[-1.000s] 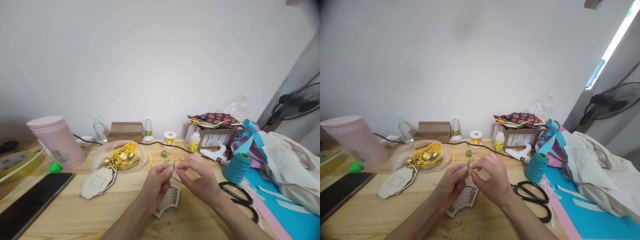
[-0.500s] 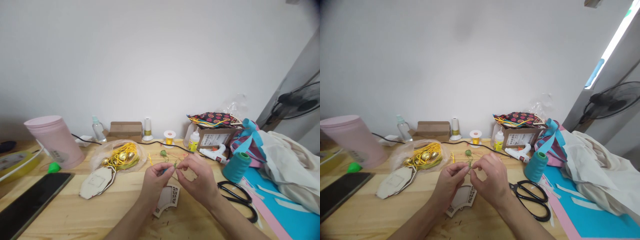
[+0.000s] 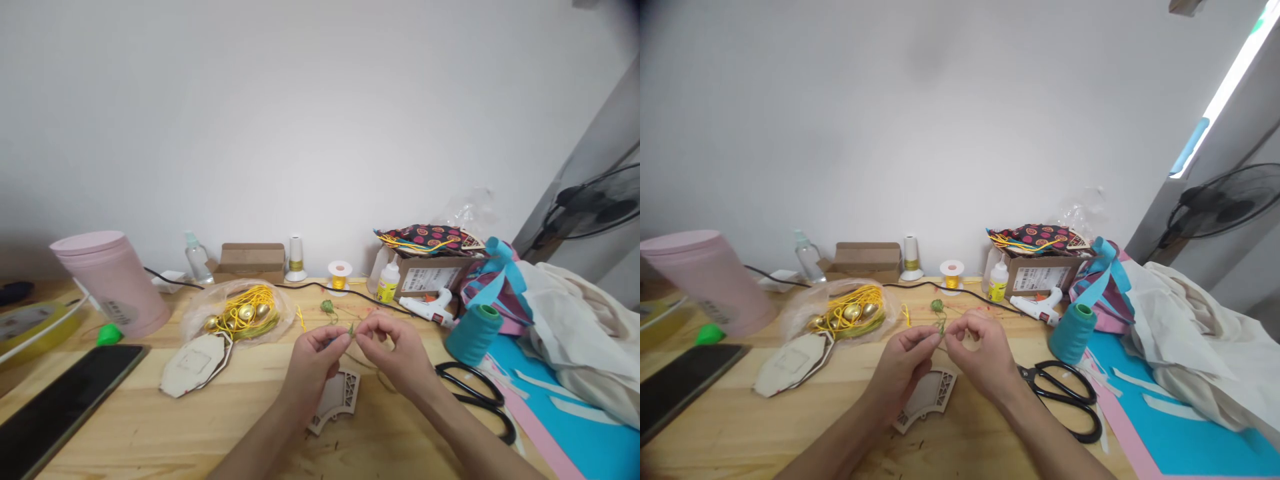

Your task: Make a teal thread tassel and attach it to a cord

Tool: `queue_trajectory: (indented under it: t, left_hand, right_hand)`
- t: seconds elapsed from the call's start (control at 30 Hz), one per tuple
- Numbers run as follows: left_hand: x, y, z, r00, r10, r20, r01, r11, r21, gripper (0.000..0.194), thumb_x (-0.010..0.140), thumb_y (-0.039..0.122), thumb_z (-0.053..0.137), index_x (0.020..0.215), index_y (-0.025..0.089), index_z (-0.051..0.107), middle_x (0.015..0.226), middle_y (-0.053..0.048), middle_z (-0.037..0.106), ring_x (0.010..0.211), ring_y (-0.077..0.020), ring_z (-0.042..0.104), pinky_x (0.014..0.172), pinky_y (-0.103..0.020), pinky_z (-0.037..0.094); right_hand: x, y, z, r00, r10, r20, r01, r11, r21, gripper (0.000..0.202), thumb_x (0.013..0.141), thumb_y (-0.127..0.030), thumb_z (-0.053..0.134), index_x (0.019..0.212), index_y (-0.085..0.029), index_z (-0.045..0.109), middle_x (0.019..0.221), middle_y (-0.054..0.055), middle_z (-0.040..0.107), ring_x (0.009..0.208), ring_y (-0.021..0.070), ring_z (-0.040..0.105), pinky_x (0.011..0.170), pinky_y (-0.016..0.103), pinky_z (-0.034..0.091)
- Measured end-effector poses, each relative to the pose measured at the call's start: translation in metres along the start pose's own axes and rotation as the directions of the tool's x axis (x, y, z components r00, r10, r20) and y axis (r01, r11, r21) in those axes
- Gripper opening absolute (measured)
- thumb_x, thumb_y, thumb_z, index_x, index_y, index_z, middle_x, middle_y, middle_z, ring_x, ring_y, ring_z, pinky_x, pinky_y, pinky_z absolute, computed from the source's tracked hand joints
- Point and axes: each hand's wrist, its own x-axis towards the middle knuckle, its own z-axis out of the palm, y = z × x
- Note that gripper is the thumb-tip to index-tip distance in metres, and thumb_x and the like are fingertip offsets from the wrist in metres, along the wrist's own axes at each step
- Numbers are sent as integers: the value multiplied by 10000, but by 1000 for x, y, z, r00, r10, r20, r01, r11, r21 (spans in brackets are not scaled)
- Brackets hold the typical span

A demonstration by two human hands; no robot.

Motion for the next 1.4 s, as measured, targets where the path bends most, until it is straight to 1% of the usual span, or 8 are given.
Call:
queue_trajectory:
  t: [0.1,0.3,0.57,0.93,1.07,1.17,1.27,1.4]
  left_hand:
    - [-1,2,-2,995,-56,87,63,995,-80,180,595,288,689,628,138,594,436,102,251,394,-18,130,355,-163,96]
    - [-3,3,-5,977,-78,201,111,981,-159,159,664,254,643,595,135,564,479,95,163,430,-38,74,349,-150,74]
    - [-2,3,-5,978,-88,190,117,983,-144,165,633,270,671,602,132,588,469,95,189,424,-31,88,351,-156,78]
    - [-1,2,-6,987,-10,162,10,1000,2,162,623,293,675,672,139,664,464,79,325,400,-8,160,359,-170,99]
    - [2,2,-8,982,-13,187,12,1000,6,136,628,278,674,656,146,660,439,87,297,384,-6,156,357,-172,93]
    - [3,3,-10,979,-36,202,41,999,-20,139,601,271,694,612,141,646,426,93,265,383,-8,155,356,-170,93]
    - [3,5,-11,973,-53,225,56,998,-11,155,591,272,700,598,129,641,425,92,260,388,-10,156,357,-171,96]
    - [2,5,-11,963,-68,261,70,998,1,167,607,275,688,568,125,625,443,88,258,401,-14,149,361,-176,93]
  right_hand:
    - [1,0,-2,1000,12,10,-12,999,35,91,689,-129,538,636,-169,601,566,-4,561,528,114,481,480,225,377]
    - [1,-1,-4,996,-78,34,77,996,49,77,707,-135,558,660,-183,594,625,6,577,627,136,535,602,269,421]
    - [3,-1,-5,995,-88,38,85,994,69,68,708,-149,576,656,-190,592,623,2,573,622,137,530,612,280,420]
    - [5,-8,-9,982,147,116,-159,982,102,71,675,-183,577,608,-169,597,589,3,570,573,121,468,542,242,354]
    - [7,-8,-10,951,267,154,-293,938,184,68,628,-226,612,604,-164,602,568,-13,540,517,96,396,490,220,315]
    - [7,-6,-10,909,354,220,-403,881,248,166,605,-262,632,732,-155,626,613,-11,538,502,83,378,454,207,289]
    - [7,-2,-10,893,331,306,-417,865,281,185,620,-272,616,755,-147,637,659,7,560,542,94,420,473,212,304]
    - [8,2,-11,921,227,317,-318,907,275,97,637,-241,593,652,-149,620,696,27,598,606,116,470,523,228,335]
